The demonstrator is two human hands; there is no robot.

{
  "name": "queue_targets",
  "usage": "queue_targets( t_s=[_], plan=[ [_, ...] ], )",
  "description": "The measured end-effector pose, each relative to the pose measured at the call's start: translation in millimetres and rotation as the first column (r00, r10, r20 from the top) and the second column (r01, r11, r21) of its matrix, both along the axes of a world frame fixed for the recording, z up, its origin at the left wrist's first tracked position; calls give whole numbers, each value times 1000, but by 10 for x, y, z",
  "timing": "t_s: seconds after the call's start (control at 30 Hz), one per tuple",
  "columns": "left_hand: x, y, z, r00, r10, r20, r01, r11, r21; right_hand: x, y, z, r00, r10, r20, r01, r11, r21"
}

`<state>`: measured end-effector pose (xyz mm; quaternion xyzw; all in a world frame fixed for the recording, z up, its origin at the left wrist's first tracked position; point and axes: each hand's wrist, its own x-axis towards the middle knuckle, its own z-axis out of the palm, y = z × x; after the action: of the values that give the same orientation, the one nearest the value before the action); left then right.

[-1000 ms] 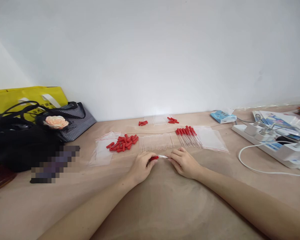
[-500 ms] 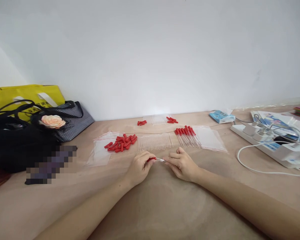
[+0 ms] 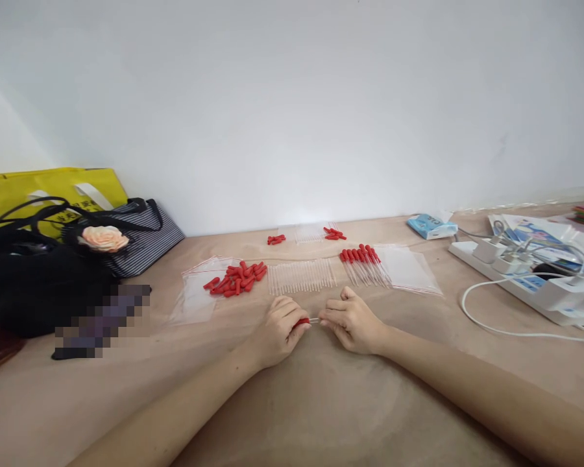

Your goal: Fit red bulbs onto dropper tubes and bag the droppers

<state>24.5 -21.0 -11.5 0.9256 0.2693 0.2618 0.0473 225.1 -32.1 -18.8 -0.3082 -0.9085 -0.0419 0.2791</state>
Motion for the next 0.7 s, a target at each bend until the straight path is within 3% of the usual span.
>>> queue_targets(
  t_s=[0.33,0.6,0.7],
  plan=[
    [-4,13,31,999,10,-33,-12,999,-39,14,56,9,999,-7,32,9,998,-70],
    [-49,27,35,994,28,-109,-28,1000,2,7,-2,77,986,-66,152,61,997,38],
    [-59,32,23,991,125,-44,-126,992,-26,14,14,78,981,-142,135,148,988,-37]
  ],
)
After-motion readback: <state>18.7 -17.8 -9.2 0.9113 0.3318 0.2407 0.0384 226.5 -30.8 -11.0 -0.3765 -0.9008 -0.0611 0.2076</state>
